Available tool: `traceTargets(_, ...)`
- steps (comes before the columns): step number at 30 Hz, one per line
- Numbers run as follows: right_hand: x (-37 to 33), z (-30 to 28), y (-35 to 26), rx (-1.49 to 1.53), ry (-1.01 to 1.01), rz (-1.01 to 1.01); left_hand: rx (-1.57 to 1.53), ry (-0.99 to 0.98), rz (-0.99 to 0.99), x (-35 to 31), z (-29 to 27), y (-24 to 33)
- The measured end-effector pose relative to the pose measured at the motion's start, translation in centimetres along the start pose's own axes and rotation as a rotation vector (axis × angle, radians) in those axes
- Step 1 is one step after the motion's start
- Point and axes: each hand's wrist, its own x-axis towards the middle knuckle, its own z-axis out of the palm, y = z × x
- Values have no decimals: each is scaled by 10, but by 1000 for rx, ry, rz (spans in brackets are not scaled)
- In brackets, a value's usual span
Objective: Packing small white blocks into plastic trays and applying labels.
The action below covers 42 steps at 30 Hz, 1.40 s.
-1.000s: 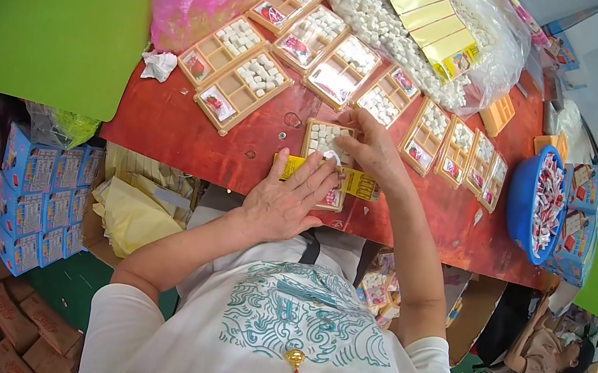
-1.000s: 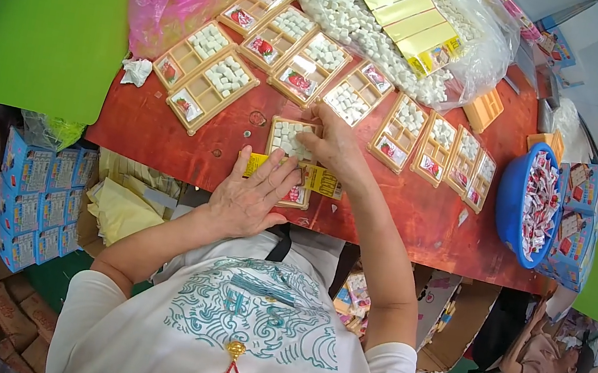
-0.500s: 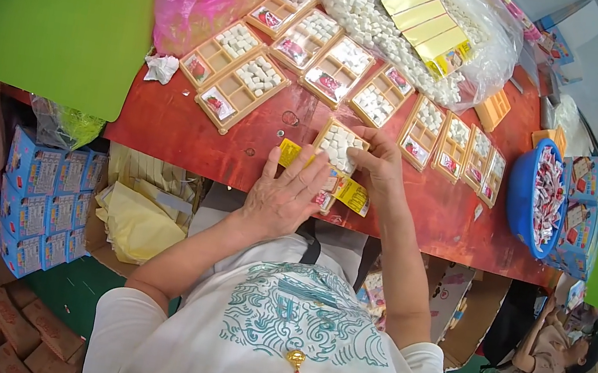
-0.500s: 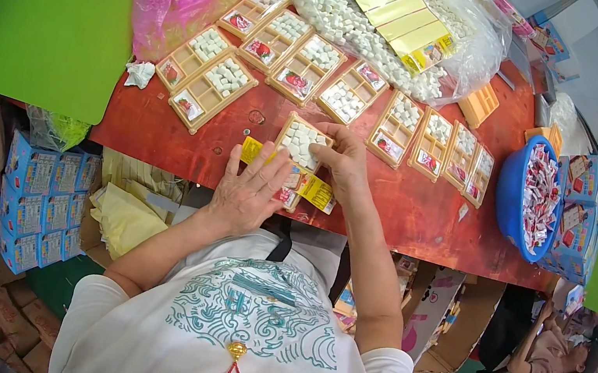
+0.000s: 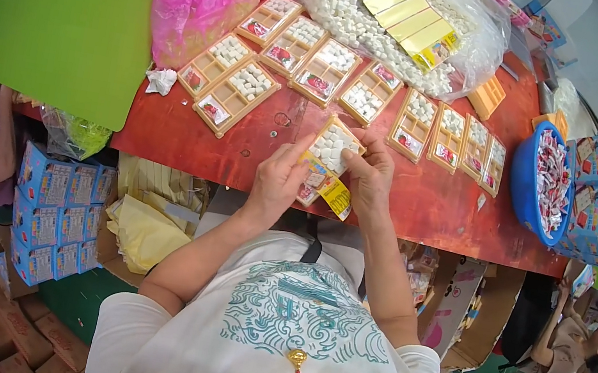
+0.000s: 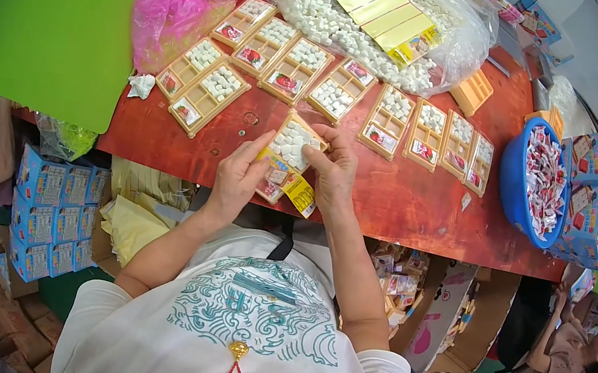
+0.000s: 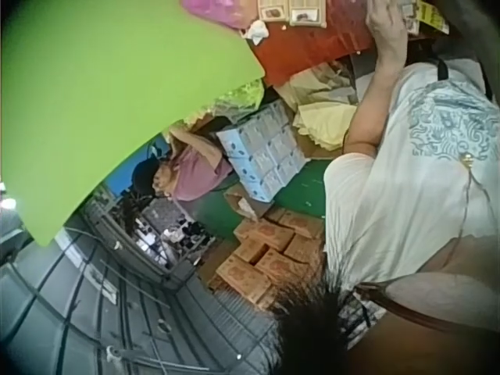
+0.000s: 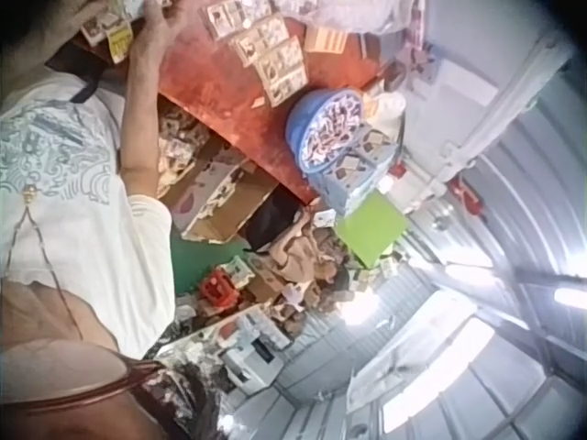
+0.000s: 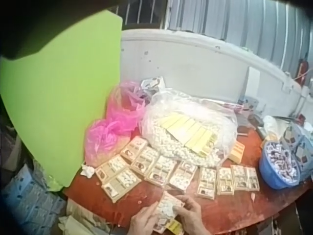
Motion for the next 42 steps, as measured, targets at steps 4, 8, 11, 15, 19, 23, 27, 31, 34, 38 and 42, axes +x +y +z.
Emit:
traceTargets(4, -1, 0, 0, -26, -16, 13, -414, -14, -186, 1, 0, 1)
traceTargets(8, 0, -1, -3, -37, -85, 94, -774, -78, -380, 0, 0, 0)
traceTargets(11, 0, 0, -9, -77, -107, 155, -906, -106, -442, 2, -1, -1)
traceTargets(15, -2, 8, -27, -179, -166, 165, -965, -73, -415, 1, -2, 0)
traceTargets(19, -16, -8, -47, -310, -238, 148, -991, -6, -354, 5, -4, 1)
traceTargets(23, -33, -30, -34, -397, -250, 244, -988, 45, -317, 6, -13, -6)
traceTargets(27, -38, -34, -27, -314, -291, 192, -1080, 17, -322, 3, -16, -15)
traceTargets(31, -38, -12, -31, -318, -246, 58, -1255, -15, -341, -3, -15, -31)
traceTargets(34, -35, 2, -26, -232, -312, 97, -1488, -135, -326, -1, -15, -30)
traceTargets(38, -38, 20, -17, -401, -388, -181, -1567, -231, -356, 1, -15, -17)
traceTargets(42, -49, 39, -29, -670, -358, -396, -1658, -247, -334, 2, -14, -6)
